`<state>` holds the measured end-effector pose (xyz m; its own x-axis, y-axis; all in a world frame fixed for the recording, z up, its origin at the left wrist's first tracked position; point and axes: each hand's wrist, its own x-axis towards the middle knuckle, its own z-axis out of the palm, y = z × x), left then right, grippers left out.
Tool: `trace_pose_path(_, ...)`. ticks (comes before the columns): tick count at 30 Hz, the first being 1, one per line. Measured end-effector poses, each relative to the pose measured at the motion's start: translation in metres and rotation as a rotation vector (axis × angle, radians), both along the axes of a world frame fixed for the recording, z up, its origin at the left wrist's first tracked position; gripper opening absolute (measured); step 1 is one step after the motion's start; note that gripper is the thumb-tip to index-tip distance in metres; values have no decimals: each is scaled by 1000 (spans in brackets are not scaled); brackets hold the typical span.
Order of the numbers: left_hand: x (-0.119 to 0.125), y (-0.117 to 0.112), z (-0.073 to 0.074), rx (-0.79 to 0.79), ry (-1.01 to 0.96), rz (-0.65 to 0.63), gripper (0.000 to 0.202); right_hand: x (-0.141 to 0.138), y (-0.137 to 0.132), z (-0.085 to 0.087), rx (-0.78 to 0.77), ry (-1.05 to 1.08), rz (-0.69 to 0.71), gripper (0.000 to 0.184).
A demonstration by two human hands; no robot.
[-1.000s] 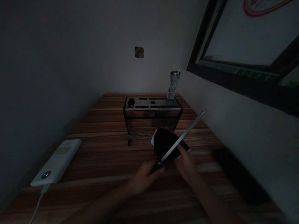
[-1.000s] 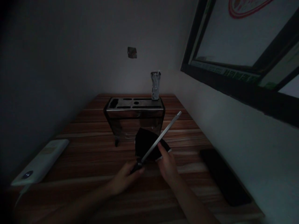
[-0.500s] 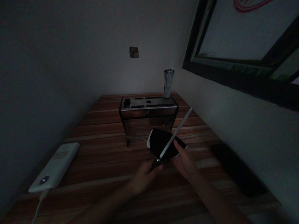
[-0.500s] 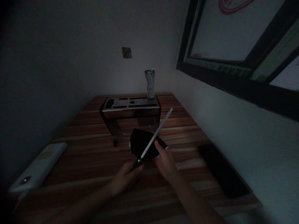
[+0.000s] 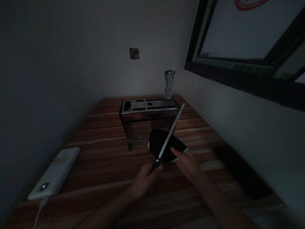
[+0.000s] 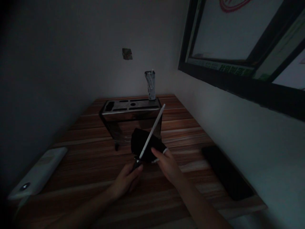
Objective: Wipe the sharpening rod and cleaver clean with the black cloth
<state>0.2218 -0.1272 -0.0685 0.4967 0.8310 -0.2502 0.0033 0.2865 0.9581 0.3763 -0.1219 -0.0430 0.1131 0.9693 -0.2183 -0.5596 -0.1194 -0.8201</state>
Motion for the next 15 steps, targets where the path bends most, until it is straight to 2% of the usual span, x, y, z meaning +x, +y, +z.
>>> trace_pose_path(4,-1,0,-2,31,-7,-5,42,2,2,-9,-30,-148,-131,32)
trace_pose_path(7,-1,0,-1,36,-4,1,41,3,2,-14,-30,-223,-119,32)
trace_pose_path(10,0,1,1,37,7,9,43,3,2,-17,-8,-206,-94,32)
trace_pose_path(15,0,2,2,13,-10,33,43,4,5,-21,-17,-186,-139,32)
